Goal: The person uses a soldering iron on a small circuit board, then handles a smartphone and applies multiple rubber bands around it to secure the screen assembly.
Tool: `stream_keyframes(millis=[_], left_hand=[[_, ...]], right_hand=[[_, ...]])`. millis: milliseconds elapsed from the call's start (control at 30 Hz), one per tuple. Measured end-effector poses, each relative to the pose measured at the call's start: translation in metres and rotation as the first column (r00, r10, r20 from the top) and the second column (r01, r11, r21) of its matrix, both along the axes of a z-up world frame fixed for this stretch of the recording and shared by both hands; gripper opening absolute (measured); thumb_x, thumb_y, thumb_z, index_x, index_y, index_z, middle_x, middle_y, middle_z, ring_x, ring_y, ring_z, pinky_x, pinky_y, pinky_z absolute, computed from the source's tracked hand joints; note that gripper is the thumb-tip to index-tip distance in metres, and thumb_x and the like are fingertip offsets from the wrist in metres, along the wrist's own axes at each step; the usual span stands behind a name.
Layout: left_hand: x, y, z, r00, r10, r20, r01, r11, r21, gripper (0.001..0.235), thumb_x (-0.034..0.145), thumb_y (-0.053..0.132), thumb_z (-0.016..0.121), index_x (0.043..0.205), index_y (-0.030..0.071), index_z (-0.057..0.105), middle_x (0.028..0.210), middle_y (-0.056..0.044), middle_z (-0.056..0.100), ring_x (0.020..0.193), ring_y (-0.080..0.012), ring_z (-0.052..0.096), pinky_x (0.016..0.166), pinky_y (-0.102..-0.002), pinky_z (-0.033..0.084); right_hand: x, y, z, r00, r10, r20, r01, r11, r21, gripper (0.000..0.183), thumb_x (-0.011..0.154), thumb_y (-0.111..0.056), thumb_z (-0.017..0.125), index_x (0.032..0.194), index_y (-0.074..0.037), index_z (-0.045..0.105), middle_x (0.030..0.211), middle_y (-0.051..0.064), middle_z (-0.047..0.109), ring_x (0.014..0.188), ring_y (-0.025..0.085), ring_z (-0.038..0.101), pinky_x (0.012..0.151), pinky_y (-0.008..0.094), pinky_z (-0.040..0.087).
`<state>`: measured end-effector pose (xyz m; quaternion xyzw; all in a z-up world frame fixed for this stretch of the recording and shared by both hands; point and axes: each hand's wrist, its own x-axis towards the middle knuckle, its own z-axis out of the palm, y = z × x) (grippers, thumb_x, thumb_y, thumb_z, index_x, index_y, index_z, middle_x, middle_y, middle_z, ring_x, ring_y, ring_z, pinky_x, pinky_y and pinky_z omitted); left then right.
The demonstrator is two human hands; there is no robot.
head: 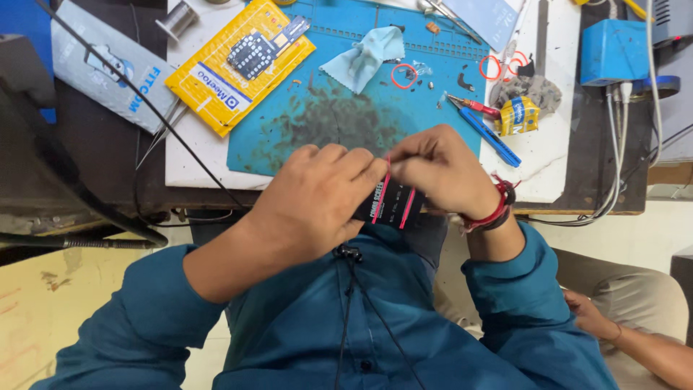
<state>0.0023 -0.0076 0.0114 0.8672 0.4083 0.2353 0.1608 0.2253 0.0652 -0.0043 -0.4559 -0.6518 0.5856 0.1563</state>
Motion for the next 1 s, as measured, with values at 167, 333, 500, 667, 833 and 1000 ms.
stream_keyframes(millis=[167, 333, 500, 667, 833, 1000], left_hand=[[-0.007, 0.003, 0.004, 0.996, 0.071, 0.045, -0.068, 0.996, -0.055, 0.07, 0.062, 0.026, 0.084, 0.124, 0.005, 0.06, 0.111, -0.009, 0.061, 0.101, -0.0307, 0.059, 0.083, -0.044, 0.046], [-0.005, 0.002, 0.002, 0.998, 0.057, 0.039, -0.055, 0.997, -0.052, 0.069, 0.063, 0.025, 0.085, 0.123, 0.003, 0.06, 0.111, -0.009, 0.061, 0.102, -0.0305, 0.06, 0.084, -0.045, 0.046], [-0.004, -0.001, -0.001, 0.999, 0.021, 0.041, -0.019, 0.998, -0.054, 0.074, 0.06, 0.026, 0.086, 0.126, 0.003, 0.061, 0.112, -0.008, 0.062, 0.102, -0.0296, 0.06, 0.085, -0.044, 0.046], [-0.002, -0.006, -0.006, 0.999, 0.022, 0.031, -0.019, 0.997, -0.075, 0.076, 0.06, 0.028, 0.088, 0.127, 0.004, 0.061, 0.113, -0.008, 0.062, 0.101, -0.0289, 0.06, 0.083, -0.044, 0.046], [-0.002, -0.008, -0.012, 0.997, 0.072, 0.029, -0.07, 0.995, -0.078, 0.077, 0.06, 0.029, 0.088, 0.127, 0.005, 0.06, 0.114, -0.009, 0.063, 0.102, -0.0302, 0.061, 0.085, -0.045, 0.047], [-0.005, 0.002, -0.027, 0.863, 0.327, 0.384, -0.266, 0.942, -0.204, 0.073, 0.071, 0.029, 0.09, 0.129, 0.004, 0.055, 0.121, -0.013, 0.062, 0.113, -0.0293, 0.062, 0.098, -0.04, 0.052]], right_hand=[[0.016, -0.013, -0.025, 0.943, -0.115, -0.311, 0.197, 0.949, 0.246, 0.023, 0.095, -0.015, 0.054, 0.092, 0.004, 0.067, 0.086, 0.009, 0.069, 0.081, 0.016, 0.064, 0.077, 0.03, 0.051], [0.013, -0.019, -0.028, 0.966, 0.045, -0.255, 0.103, 0.836, 0.539, 0.019, 0.088, -0.014, 0.054, 0.094, 0.001, 0.064, 0.092, 0.012, 0.067, 0.079, 0.022, 0.065, 0.074, 0.032, 0.05], [0.005, -0.021, -0.026, 0.975, 0.048, -0.216, 0.078, 0.838, 0.539, 0.018, 0.085, -0.013, 0.056, 0.09, 0.001, 0.065, 0.082, 0.011, 0.066, 0.072, 0.023, 0.064, 0.069, 0.033, 0.049], [0.007, -0.027, -0.035, 0.974, 0.067, -0.215, 0.055, 0.854, 0.517, 0.019, 0.09, -0.014, 0.057, 0.091, 0.002, 0.066, 0.082, 0.011, 0.067, 0.074, 0.022, 0.065, 0.07, 0.032, 0.05], [0.011, -0.026, -0.043, 0.961, 0.049, -0.272, 0.063, 0.92, 0.387, 0.025, 0.093, -0.016, 0.054, 0.101, 0.002, 0.069, 0.089, 0.007, 0.069, 0.078, 0.018, 0.063, 0.074, 0.031, 0.05], [0.001, -0.027, -0.05, 0.733, -0.402, -0.549, 0.497, 0.867, 0.028, 0.034, 0.101, -0.024, 0.053, 0.116, 0.001, 0.069, 0.102, 0.002, 0.072, 0.09, 0.01, 0.062, 0.084, 0.027, 0.051]])
